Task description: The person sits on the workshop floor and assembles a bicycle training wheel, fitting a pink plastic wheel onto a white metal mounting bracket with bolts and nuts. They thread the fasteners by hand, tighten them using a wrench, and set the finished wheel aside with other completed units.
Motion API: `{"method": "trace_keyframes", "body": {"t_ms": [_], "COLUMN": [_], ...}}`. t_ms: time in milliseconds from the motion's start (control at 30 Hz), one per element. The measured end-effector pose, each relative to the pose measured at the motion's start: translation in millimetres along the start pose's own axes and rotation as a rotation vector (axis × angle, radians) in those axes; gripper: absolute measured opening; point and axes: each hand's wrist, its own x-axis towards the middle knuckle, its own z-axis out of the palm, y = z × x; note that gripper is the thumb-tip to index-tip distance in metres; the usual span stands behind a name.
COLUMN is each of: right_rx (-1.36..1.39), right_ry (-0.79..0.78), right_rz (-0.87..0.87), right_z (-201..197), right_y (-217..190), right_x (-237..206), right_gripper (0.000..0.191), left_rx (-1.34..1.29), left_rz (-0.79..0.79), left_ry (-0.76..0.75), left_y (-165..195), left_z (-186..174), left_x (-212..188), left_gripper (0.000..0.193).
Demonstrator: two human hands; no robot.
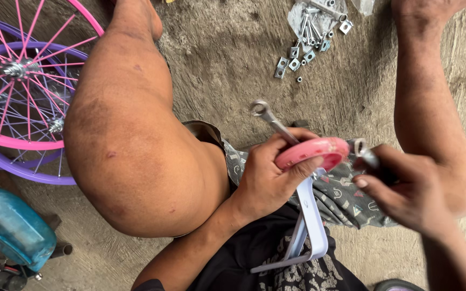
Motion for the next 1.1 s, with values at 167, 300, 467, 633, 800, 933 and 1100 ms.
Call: {"method": "trace_keyframes", "body": {"t_ms": [167,300,467,633,800,933,1100], "right_rx": [0.677,1.1,0.906,1.107,1.432,1.47,1.342], "right_ry": [-0.146,-0.243,-0.117,-0.119,0.039,0.032,0.005], "right_rz": [-0.12,-0.282,-0.083,-0.188,-0.191,-0.366,-0.363], "right_z": [58,74,69,70,79,70,65], "right_y": [9,6,20,69,98,101,103], "right_x": [-5,-5,-2,3,8,10,6], "right_gripper": [0.05,0.069,0.048,0.032,0.031,0.044,0.03], "left_rx": [-0.026,0.161,0.163,0.181,0.543,0.605,0.521], "left_rz": [0.168,0.326,0.347,0.37,0.296,0.177,0.26], "left_ry": [0.221,0.276,0.108,0.075,0.088,0.106,0.098], "left_y": [4,6,13,18,4,-13,-15], "left_z": [1,5,7,6,2,0,3], "left_x": [-2,-5,-4,-5,-5,-2,-1], "left_gripper": [0.035,0.028,0.04,0.064,0.066,0.051,0.044]}}
